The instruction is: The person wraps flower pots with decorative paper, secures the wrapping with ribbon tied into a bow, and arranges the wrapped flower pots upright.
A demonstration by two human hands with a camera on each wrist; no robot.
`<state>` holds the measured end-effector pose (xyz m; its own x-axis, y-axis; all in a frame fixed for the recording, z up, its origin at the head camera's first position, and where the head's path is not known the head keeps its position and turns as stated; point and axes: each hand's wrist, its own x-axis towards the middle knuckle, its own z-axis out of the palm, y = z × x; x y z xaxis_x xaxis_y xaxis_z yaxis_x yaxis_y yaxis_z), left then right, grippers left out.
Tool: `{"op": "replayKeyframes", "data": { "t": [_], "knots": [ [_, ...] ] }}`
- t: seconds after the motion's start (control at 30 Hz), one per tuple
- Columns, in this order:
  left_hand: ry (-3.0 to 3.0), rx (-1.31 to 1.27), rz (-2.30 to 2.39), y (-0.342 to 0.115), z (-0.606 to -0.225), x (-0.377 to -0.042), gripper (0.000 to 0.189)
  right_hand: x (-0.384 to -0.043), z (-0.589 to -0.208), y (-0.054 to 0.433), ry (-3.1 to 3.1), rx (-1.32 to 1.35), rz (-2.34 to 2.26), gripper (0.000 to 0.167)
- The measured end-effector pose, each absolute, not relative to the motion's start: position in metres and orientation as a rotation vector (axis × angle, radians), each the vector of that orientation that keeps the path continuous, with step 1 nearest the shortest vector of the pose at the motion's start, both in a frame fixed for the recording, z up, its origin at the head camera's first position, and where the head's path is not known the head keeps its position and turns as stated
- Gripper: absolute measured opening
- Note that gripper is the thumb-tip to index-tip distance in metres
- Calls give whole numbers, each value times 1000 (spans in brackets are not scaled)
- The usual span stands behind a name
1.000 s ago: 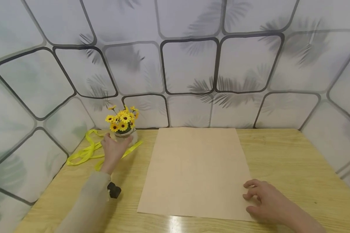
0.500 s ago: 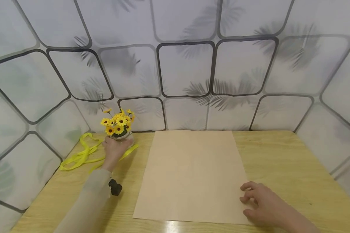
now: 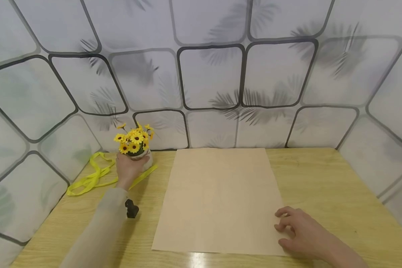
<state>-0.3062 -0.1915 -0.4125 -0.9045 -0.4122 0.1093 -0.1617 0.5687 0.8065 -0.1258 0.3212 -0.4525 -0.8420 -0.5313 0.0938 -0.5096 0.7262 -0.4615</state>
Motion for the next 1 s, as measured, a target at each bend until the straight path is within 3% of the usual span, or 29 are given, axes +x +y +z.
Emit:
{"op": "replayKeyframes", "data": {
  "t": [0.47, 1.0],
  "knots": [
    [-2585, 368, -1339, -186, -406, -294, 108, -126, -452, 322, 2892, -820, -731, 19],
    [-2455, 430, -1380, -182, -418, -295, 98, -119, -452, 317, 3017, -800, -489, 21]
  ]
}}
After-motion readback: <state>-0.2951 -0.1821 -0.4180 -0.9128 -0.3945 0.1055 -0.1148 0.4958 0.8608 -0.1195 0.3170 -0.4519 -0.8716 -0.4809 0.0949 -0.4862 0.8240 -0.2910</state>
